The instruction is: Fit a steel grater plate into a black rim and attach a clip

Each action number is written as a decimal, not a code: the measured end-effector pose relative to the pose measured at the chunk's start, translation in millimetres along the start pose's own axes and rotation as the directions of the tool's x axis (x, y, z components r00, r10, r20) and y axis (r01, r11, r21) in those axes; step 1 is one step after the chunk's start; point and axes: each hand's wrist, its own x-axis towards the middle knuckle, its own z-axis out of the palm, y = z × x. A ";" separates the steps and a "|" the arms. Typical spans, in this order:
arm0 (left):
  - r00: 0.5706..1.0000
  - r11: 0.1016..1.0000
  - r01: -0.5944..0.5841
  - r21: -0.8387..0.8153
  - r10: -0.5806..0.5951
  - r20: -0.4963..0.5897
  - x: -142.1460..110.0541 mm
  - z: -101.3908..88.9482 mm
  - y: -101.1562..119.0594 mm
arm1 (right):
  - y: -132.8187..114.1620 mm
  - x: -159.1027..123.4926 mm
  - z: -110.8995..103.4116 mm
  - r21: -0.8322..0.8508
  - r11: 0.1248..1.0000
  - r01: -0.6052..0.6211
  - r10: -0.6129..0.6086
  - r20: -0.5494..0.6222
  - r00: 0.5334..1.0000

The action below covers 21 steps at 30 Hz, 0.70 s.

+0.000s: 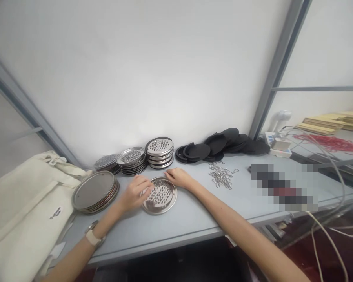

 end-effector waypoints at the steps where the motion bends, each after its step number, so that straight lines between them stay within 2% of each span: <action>1: 0.998 0.998 0.063 -0.024 -0.064 -0.029 -0.3 -0.8 -3.5 | 0.4 -0.1 0.3 0.006 1.000 -0.003 0.003 -0.002 1.000; 3: 0.981 0.982 0.179 -0.066 -0.183 -0.058 -0.9 -0.5 -9.3 | 0.6 -0.4 0.7 0.021 1.000 -0.006 0.006 -0.006 1.000; 5: 0.969 0.970 0.239 -0.048 -0.242 -0.051 -2.5 2.3 -13.9 | -0.2 -0.8 0.7 0.040 0.999 -0.003 0.004 -0.010 1.000; 9: 0.974 0.972 0.224 0.072 -0.226 0.031 -7.3 10.4 -19.8 | -3.1 -1.7 -0.9 0.076 0.997 0.027 -0.027 -0.001 1.000; 21: 0.966 0.972 0.234 -0.010 -0.232 0.114 -10.8 22.7 -22.3 | -1.0 -0.4 -1.2 0.117 0.992 0.040 -0.042 0.020 0.999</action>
